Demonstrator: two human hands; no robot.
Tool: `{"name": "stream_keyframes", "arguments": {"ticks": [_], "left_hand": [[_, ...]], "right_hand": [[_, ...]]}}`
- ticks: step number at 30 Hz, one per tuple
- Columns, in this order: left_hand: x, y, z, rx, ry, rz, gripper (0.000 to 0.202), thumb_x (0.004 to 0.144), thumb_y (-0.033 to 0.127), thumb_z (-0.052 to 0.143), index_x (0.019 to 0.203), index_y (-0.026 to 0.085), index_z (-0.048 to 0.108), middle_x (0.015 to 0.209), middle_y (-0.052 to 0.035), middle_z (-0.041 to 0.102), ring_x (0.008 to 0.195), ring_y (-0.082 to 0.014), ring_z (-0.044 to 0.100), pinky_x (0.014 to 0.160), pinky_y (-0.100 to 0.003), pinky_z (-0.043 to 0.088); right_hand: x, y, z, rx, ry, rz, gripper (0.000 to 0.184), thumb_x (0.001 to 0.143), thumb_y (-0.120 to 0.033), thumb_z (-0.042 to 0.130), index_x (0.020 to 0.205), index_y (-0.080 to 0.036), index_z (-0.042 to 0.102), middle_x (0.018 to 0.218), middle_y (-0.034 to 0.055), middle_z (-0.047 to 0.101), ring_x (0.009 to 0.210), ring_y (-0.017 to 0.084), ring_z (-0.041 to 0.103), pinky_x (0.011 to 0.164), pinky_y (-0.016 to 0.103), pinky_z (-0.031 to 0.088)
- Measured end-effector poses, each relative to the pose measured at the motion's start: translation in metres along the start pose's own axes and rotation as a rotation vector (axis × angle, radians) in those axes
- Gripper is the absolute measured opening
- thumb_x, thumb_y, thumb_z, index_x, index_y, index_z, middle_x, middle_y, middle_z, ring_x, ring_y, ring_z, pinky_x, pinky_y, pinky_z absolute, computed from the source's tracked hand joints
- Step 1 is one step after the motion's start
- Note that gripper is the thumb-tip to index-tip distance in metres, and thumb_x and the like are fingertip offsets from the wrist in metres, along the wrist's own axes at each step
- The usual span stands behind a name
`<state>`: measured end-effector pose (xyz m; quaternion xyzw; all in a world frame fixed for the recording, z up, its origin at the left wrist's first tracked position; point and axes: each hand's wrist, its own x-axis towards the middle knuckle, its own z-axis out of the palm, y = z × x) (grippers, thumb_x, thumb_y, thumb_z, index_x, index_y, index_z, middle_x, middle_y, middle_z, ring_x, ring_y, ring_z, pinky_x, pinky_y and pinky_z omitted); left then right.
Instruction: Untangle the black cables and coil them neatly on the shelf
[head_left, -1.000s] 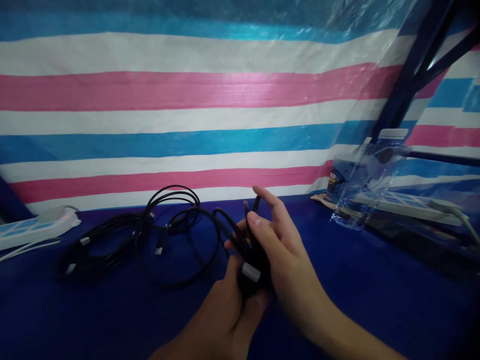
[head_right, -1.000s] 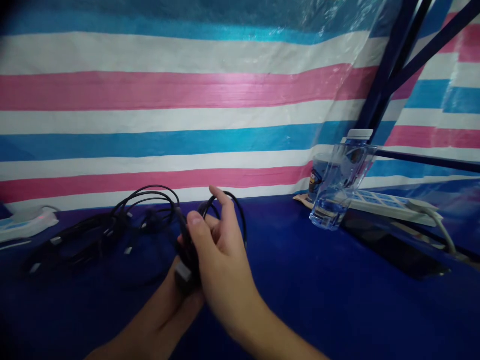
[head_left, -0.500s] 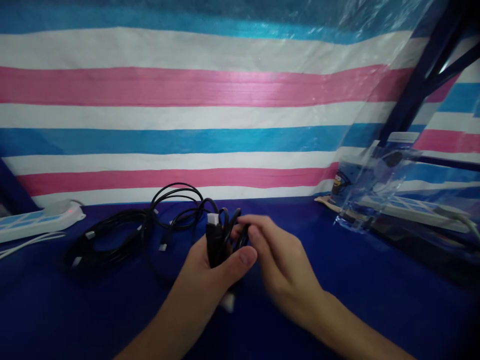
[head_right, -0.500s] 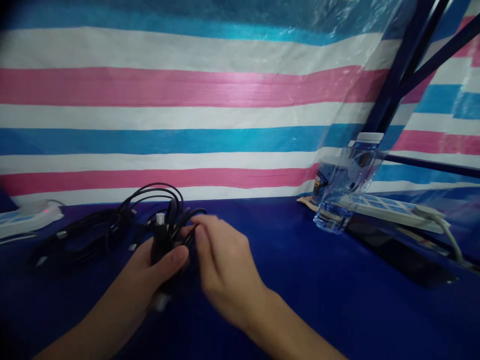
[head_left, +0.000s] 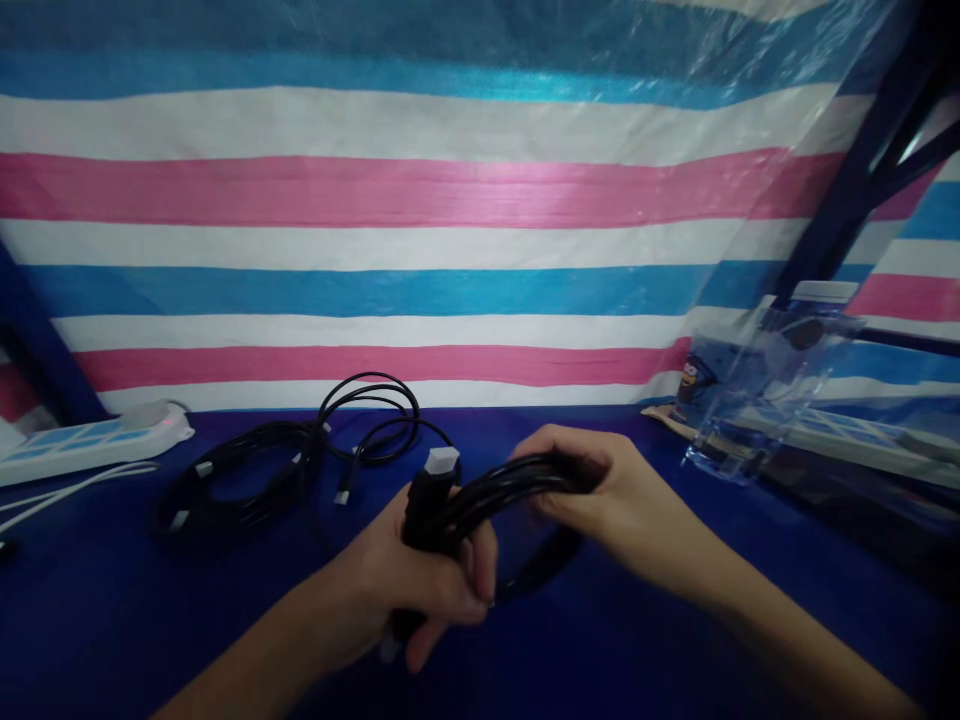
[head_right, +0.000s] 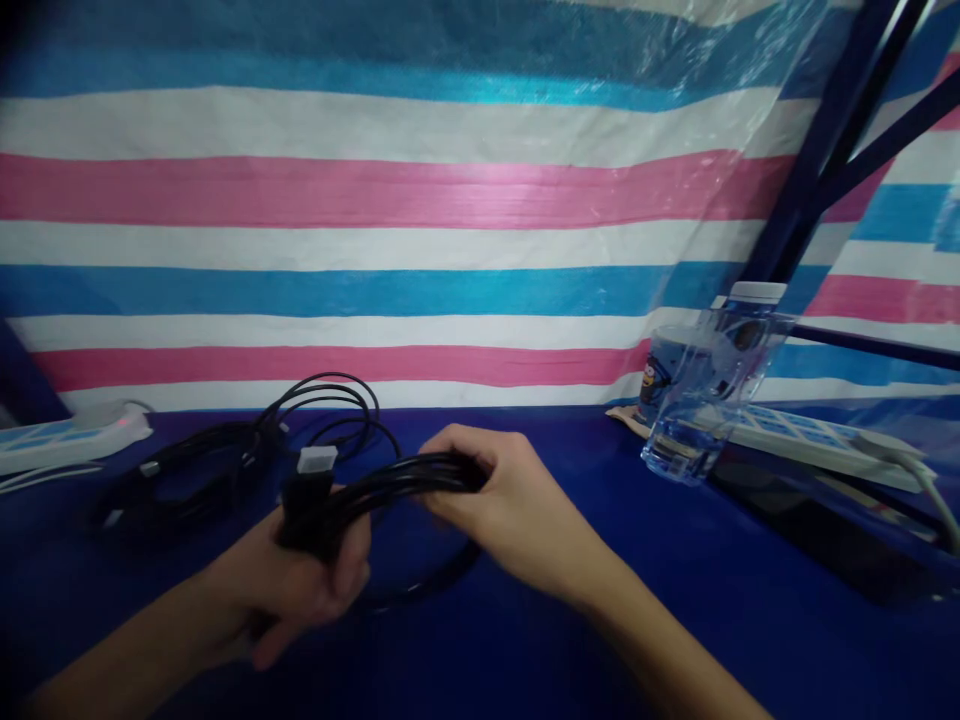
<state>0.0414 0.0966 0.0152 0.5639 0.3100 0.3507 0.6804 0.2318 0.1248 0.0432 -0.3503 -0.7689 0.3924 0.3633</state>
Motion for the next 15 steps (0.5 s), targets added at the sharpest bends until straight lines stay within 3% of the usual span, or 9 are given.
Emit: {"name": "stream_keyframes", "arguments": {"ticks": [2, 4, 7, 9, 11, 15], "left_hand": [[0.005, 0.001, 0.0, 0.124, 0.2, 0.098, 0.003, 0.06, 0.019, 0.059, 0.06, 0.016, 0.059, 0.033, 0.0065, 0.041, 0.029, -0.0052, 0.035, 0.036, -0.017, 0.022], [0.008, 0.003, 0.003, 0.284, 0.416, 0.185, 0.006, 0.065, 0.022, 0.061, 0.063, 0.016, 0.06, 0.036, 0.0052, 0.045, 0.032, -0.0063, 0.038, 0.038, -0.018, 0.027], [0.008, 0.003, 0.009, 0.417, 0.545, 0.235, 0.014, 0.069, 0.026, 0.064, 0.062, 0.015, 0.06, 0.043, 0.0036, 0.048, 0.038, -0.0081, 0.044, 0.04, -0.019, 0.033], [0.007, 0.001, 0.009, 0.413, 0.511, 0.198, 0.013, 0.069, 0.027, 0.065, 0.065, 0.015, 0.062, 0.046, 0.004, 0.049, 0.038, -0.0078, 0.045, 0.04, -0.019, 0.035], [0.007, -0.002, 0.002, 0.372, 0.396, 0.123, 0.014, 0.068, 0.027, 0.066, 0.072, 0.015, 0.063, 0.047, 0.0043, 0.05, 0.038, -0.0079, 0.047, 0.041, -0.019, 0.035], [0.01, -0.01, -0.02, 0.165, -0.026, -0.015, 0.023, 0.06, 0.024, 0.069, 0.079, 0.015, 0.061, 0.051, 0.0015, 0.059, 0.041, -0.0108, 0.054, 0.045, -0.02, 0.038]], "right_hand": [[0.002, 0.003, 0.001, 0.107, -0.027, 0.127, 0.017, 0.078, -0.032, 0.06, 0.073, -0.017, 0.057, 0.047, -0.0051, 0.048, 0.037, 0.007, 0.043, 0.036, 0.017, 0.032], [0.003, 0.006, 0.001, 0.151, -0.089, 0.169, 0.019, 0.077, -0.033, 0.062, 0.071, -0.016, 0.056, 0.042, -0.0079, 0.04, 0.033, 0.004, 0.036, 0.034, 0.016, 0.024], [0.003, 0.012, -0.002, 0.221, -0.216, 0.223, 0.023, 0.074, -0.035, 0.065, 0.065, -0.014, 0.059, 0.043, -0.0072, 0.042, 0.033, 0.003, 0.033, 0.034, 0.016, 0.022], [0.004, 0.016, -0.006, 0.274, -0.303, 0.263, 0.036, 0.075, -0.037, 0.063, 0.049, -0.014, 0.054, 0.038, -0.0057, 0.042, 0.031, 0.003, 0.033, 0.038, 0.018, 0.032], [0.005, 0.022, -0.01, 0.325, -0.377, 0.284, 0.047, 0.077, -0.037, 0.06, 0.037, -0.015, 0.047, 0.03, -0.0055, 0.037, 0.03, 0.004, 0.034, 0.048, 0.022, 0.043], [0.008, 0.036, -0.012, 0.411, -0.444, 0.303, 0.043, 0.074, -0.034, 0.064, 0.038, -0.015, 0.049, 0.032, -0.0056, 0.04, 0.035, 0.006, 0.044, 0.06, 0.027, 0.049]]}}
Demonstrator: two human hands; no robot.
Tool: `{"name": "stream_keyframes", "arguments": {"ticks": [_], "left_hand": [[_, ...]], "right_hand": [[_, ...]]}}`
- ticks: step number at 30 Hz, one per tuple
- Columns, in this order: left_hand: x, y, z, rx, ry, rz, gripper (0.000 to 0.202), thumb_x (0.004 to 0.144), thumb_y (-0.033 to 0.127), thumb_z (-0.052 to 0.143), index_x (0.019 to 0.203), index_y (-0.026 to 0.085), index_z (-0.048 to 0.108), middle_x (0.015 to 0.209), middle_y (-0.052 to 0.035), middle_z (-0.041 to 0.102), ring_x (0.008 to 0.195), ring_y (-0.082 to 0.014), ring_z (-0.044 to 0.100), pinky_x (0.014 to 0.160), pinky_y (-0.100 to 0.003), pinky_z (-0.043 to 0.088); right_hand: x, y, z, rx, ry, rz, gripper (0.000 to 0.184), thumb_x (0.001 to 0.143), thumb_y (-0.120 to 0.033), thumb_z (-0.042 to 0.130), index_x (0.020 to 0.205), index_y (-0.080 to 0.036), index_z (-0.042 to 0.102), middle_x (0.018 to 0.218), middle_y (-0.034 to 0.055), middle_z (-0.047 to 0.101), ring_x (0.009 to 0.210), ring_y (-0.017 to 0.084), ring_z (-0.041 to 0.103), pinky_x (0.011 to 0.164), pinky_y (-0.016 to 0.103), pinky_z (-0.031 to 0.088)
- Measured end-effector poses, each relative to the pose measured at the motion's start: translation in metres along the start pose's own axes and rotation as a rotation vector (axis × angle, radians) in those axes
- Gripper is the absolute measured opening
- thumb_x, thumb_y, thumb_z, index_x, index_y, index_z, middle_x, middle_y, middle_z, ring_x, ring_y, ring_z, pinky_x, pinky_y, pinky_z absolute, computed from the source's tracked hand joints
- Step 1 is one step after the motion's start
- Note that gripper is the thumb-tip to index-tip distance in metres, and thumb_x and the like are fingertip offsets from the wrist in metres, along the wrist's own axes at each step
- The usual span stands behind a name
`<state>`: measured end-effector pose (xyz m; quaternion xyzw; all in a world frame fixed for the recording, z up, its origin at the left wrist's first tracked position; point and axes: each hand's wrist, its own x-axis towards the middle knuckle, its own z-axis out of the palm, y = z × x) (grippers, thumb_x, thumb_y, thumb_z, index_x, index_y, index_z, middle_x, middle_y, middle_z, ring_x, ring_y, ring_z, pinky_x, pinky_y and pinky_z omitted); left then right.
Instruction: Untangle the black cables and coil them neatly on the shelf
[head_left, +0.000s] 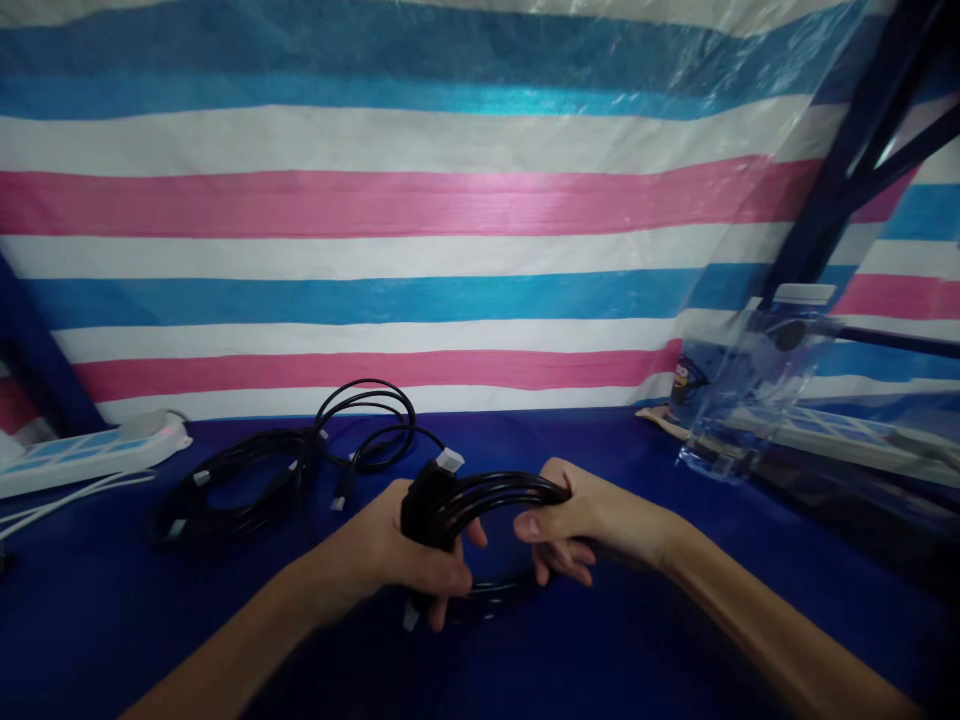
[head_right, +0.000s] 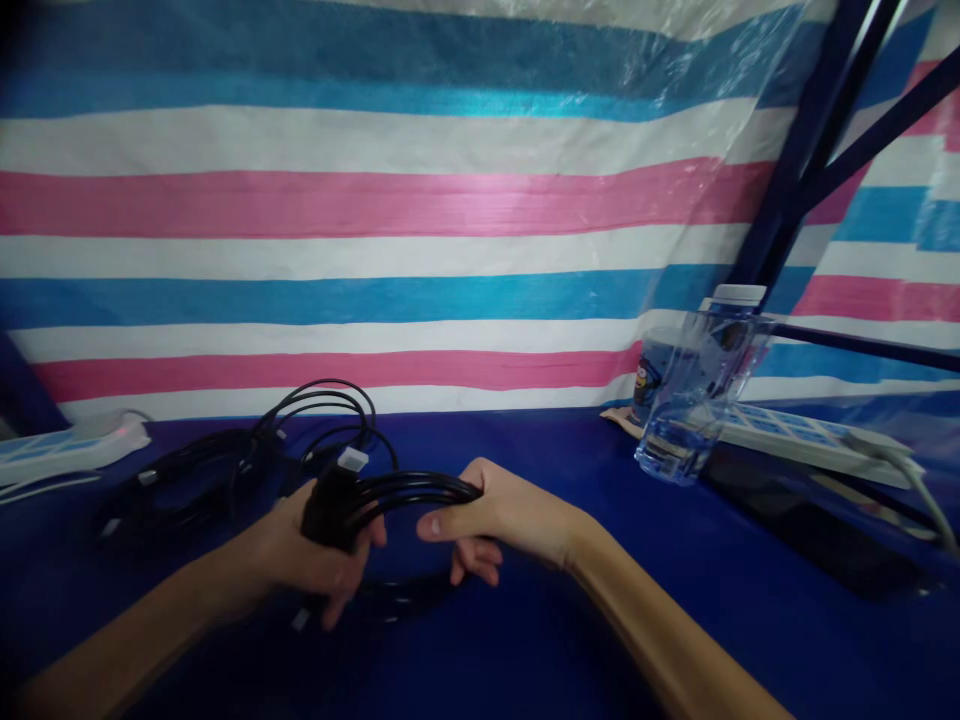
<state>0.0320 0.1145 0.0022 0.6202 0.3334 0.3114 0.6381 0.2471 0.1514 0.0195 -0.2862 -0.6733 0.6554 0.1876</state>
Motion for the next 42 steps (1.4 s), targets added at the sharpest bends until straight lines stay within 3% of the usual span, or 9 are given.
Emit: {"name": "stream_keyframes", "arguments": {"ticks": [3, 7, 16, 20, 25, 28, 33, 35, 42], "left_hand": [[0.002, -0.004, -0.002, -0.199, -0.08, 0.002, 0.013, 0.056, 0.019, 0.063, 0.066, 0.014, 0.056, 0.045, 0.0039, 0.052, 0.033, -0.0061, 0.044, 0.04, -0.019, 0.031], [0.001, -0.005, 0.011, -0.302, 0.171, 0.089, 0.011, 0.053, 0.018, 0.061, 0.057, 0.015, 0.052, 0.036, 0.0081, 0.036, 0.031, -0.0017, 0.025, 0.037, -0.017, 0.019], [-0.005, 0.016, 0.006, 0.178, 0.073, -0.092, 0.012, 0.066, 0.026, 0.069, 0.068, 0.015, 0.065, 0.049, 0.0032, 0.053, 0.042, -0.0065, 0.049, 0.042, -0.016, 0.035], [-0.008, 0.018, 0.007, -0.038, -0.108, -0.205, 0.015, 0.06, 0.017, 0.066, 0.075, 0.018, 0.066, 0.043, 0.0051, 0.052, 0.036, -0.0069, 0.045, 0.041, -0.018, 0.034], [-0.012, 0.014, 0.019, 0.033, -0.41, -0.239, 0.012, 0.055, 0.02, 0.067, 0.065, 0.016, 0.068, 0.053, 0.0008, 0.058, 0.045, -0.0097, 0.049, 0.042, -0.019, 0.036], [-0.008, 0.011, 0.021, 0.049, -0.169, -0.16, 0.014, 0.062, 0.026, 0.061, 0.067, 0.015, 0.066, 0.039, 0.0037, 0.049, 0.036, -0.0086, 0.043, 0.04, -0.02, 0.034], [0.001, 0.003, 0.016, 0.349, 0.656, 0.277, 0.016, 0.072, 0.03, 0.059, 0.064, 0.016, 0.062, 0.041, 0.0054, 0.047, 0.04, -0.0073, 0.041, 0.044, -0.019, 0.031], [0.003, -0.002, 0.016, 0.398, 0.771, 0.354, 0.01, 0.074, 0.025, 0.058, 0.072, 0.018, 0.065, 0.048, 0.0055, 0.051, 0.045, -0.0072, 0.044, 0.045, -0.018, 0.032], [0.002, 0.0, 0.019, 0.047, 0.019, -0.061, 0.013, 0.07, 0.028, 0.06, 0.071, 0.015, 0.064, 0.03, 0.0082, 0.039, 0.028, -0.0039, 0.031, 0.041, -0.019, 0.028]], "right_hand": [[0.005, 0.007, 0.005, 0.054, 0.088, -0.09, 0.029, 0.071, -0.034, 0.067, 0.053, -0.013, 0.057, 0.035, -0.0065, 0.043, 0.034, 0.007, 0.045, 0.05, 0.023, 0.046], [0.006, 0.006, 0.024, 0.045, 0.296, -0.286, 0.022, 0.07, -0.033, 0.069, 0.073, -0.016, 0.056, 0.041, -0.0104, 0.039, 0.032, 0.004, 0.032, 0.035, 0.017, 0.028], [0.001, -0.01, 0.017, -0.367, 0.226, -0.088, 0.015, 0.08, -0.029, 0.055, 0.074, -0.015, 0.058, 0.058, -0.0025, 0.052, 0.047, 0.007, 0.041, 0.043, 0.02, 0.028], [0.001, -0.011, 0.028, -0.201, 0.382, -0.181, 0.009, 0.077, -0.022, 0.054, 0.08, -0.016, 0.061, 0.054, -0.005, 0.048, 0.043, 0.006, 0.037, 0.043, 0.019, 0.029], [-0.004, -0.011, 0.032, -0.657, 0.433, -0.43, 0.024, 0.074, -0.009, 0.049, 0.085, -0.018, 0.068, 0.073, 0.0007, 0.064, 0.066, 0.012, 0.054, 0.061, 0.023, 0.038], [-0.004, -0.012, 0.024, -0.805, 0.372, -0.428, 0.019, 0.081, -0.016, 0.048, 0.079, -0.016, 0.067, 0.083, 0.0041, 0.065, 0.08, 0.016, 0.055, 0.075, 0.028, 0.039], [-0.003, -0.009, 0.027, -0.204, -0.077, -0.063, 0.03, 0.089, -0.04, 0.043, 0.089, -0.016, 0.06, 0.062, -0.0019, 0.055, 0.042, 0.006, 0.042, 0.045, 0.021, 0.033], [-0.004, -0.007, 0.034, -0.17, 0.05, -0.128, 0.025, 0.087, -0.035, 0.046, 0.08, -0.015, 0.058, 0.053, -0.0051, 0.045, 0.04, 0.005, 0.034, 0.041, 0.019, 0.025], [0.0, -0.001, 0.025, -0.445, 0.481, -0.32, 0.008, 0.068, -0.012, 0.052, 0.066, -0.013, 0.06, 0.052, -0.0048, 0.045, 0.048, 0.005, 0.037, 0.044, 0.018, 0.027]]}}
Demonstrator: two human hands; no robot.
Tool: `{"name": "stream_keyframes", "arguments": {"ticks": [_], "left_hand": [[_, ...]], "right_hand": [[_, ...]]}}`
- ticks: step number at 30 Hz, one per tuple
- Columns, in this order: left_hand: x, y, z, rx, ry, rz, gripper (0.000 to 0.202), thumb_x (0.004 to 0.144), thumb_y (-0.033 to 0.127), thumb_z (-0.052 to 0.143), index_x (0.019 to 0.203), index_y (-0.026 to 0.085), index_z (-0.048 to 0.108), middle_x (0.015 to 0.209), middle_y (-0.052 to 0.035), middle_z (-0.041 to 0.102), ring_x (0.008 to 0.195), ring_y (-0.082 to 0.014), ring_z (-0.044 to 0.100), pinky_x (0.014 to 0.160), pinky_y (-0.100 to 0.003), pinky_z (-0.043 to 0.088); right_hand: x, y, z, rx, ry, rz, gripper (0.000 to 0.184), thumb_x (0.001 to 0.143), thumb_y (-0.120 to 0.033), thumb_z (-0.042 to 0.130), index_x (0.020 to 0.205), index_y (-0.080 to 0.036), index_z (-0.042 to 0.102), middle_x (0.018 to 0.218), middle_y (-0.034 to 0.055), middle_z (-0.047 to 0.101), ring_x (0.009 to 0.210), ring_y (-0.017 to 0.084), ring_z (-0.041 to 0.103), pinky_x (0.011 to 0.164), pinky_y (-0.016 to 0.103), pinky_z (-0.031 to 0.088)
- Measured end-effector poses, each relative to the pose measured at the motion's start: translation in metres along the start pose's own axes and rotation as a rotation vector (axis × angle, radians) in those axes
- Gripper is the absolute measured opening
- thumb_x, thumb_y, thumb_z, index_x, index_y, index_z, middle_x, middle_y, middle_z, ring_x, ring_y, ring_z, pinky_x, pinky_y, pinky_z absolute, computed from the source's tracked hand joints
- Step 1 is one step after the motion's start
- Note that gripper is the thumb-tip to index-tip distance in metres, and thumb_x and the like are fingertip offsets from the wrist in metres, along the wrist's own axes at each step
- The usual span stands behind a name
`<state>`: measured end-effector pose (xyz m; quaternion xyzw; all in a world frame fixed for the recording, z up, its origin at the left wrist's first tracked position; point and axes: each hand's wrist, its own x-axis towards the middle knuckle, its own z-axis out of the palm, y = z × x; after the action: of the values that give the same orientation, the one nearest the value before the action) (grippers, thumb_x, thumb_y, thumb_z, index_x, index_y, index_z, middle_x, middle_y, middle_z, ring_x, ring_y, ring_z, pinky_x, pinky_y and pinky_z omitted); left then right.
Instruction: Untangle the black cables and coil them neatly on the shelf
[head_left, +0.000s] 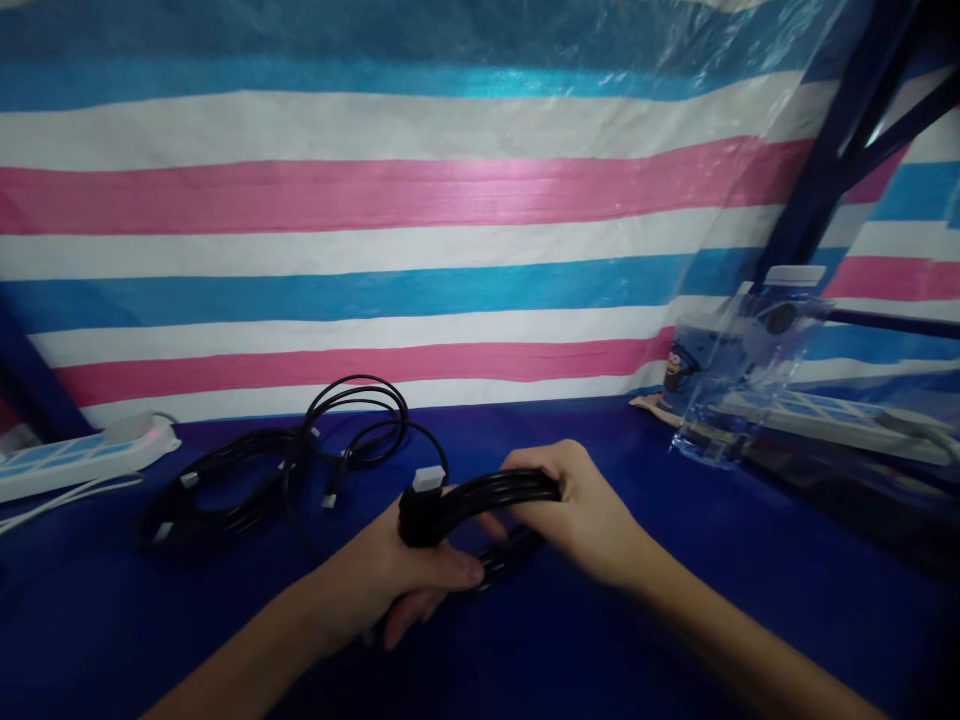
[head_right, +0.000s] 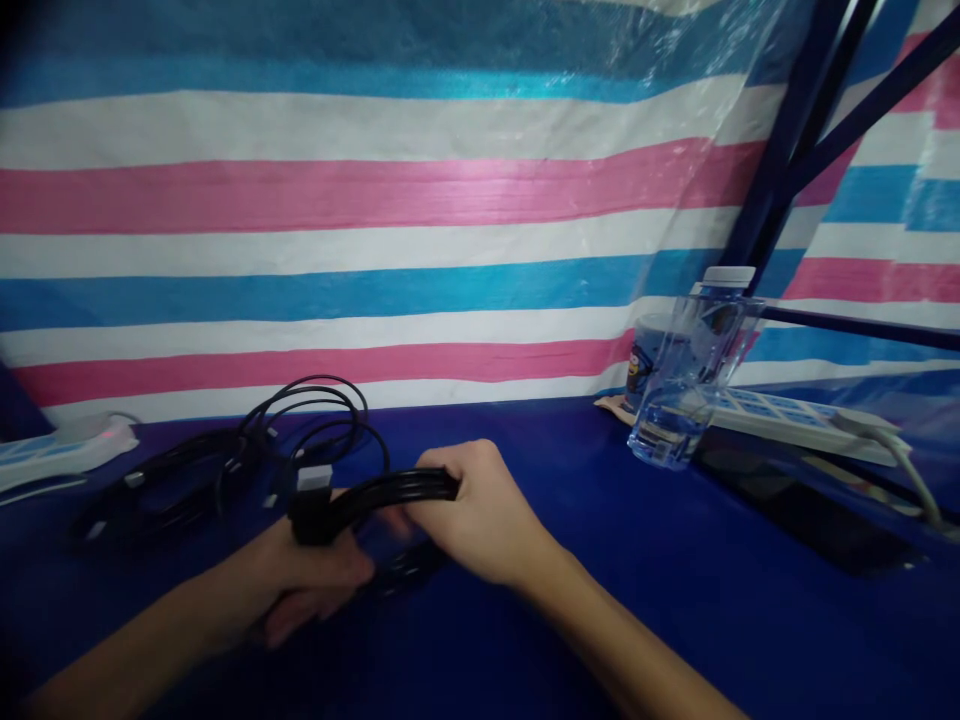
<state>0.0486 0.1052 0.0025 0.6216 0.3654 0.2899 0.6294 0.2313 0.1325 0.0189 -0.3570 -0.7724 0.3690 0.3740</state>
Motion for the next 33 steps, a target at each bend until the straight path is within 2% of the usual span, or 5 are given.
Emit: {"name": "stream_keyframes", "arguments": {"ticks": [3, 7, 12, 24, 33], "left_hand": [[-0.001, 0.002, -0.002, -0.137, -0.105, -0.057, 0.012, 0.063, 0.026, 0.061, 0.066, 0.014, 0.062, 0.028, 0.0074, 0.036, 0.026, -0.0039, 0.03, 0.038, -0.018, 0.025], [0.01, -0.009, -0.001, -0.154, 0.327, -0.07, 0.017, 0.07, 0.027, 0.057, 0.084, 0.017, 0.054, 0.034, 0.0112, 0.035, 0.026, -0.0057, 0.03, 0.034, -0.018, 0.028], [0.05, 0.003, 0.008, 0.868, 0.516, -0.073, 0.029, 0.074, 0.014, 0.049, 0.102, 0.016, 0.049, 0.068, -0.0023, 0.063, 0.062, -0.0176, 0.063, 0.055, -0.026, 0.047], [0.222, 0.041, 0.019, 1.309, 0.374, -0.209, 0.037, 0.086, 0.031, 0.054, 0.119, 0.015, 0.05, 0.118, -0.0103, 0.053, 0.102, -0.0226, 0.055, 0.084, -0.044, 0.048], [0.244, 0.047, -0.005, 1.221, 0.058, -0.055, 0.052, 0.086, 0.034, 0.053, 0.133, 0.018, 0.039, 0.134, -0.013, 0.045, 0.115, -0.0251, 0.049, 0.094, -0.045, 0.042]], "right_hand": [[0.009, 0.011, -0.003, 0.146, -0.06, 0.089, 0.014, 0.069, -0.016, 0.058, 0.082, -0.014, 0.06, 0.055, -0.0054, 0.047, 0.046, 0.005, 0.038, 0.042, 0.017, 0.03], [0.013, 0.022, -0.007, 0.342, -0.323, 0.367, 0.029, 0.079, -0.033, 0.054, 0.104, -0.019, 0.051, 0.047, -0.0106, 0.033, 0.033, 0.004, 0.026, 0.036, 0.019, 0.035], [0.017, 0.029, -0.027, -0.352, -0.033, 0.183, 0.049, 0.081, -0.017, 0.048, 0.128, -0.023, 0.038, 0.079, 0.0002, 0.058, 0.058, 0.011, 0.054, 0.059, 0.025, 0.045], [0.06, 0.105, -0.077, -0.905, 0.18, 0.466, 0.028, 0.088, -0.035, 0.051, 0.104, -0.013, 0.057, 0.101, 0.007, 0.059, 0.091, 0.018, 0.058, 0.081, 0.039, 0.047], [0.029, 0.132, -0.122, -0.518, 0.318, 0.403, 0.04, 0.092, -0.034, 0.027, 0.105, -0.013, 0.059, 0.103, 0.0105, 0.063, 0.092, 0.017, 0.059, 0.078, 0.029, 0.045]]}}
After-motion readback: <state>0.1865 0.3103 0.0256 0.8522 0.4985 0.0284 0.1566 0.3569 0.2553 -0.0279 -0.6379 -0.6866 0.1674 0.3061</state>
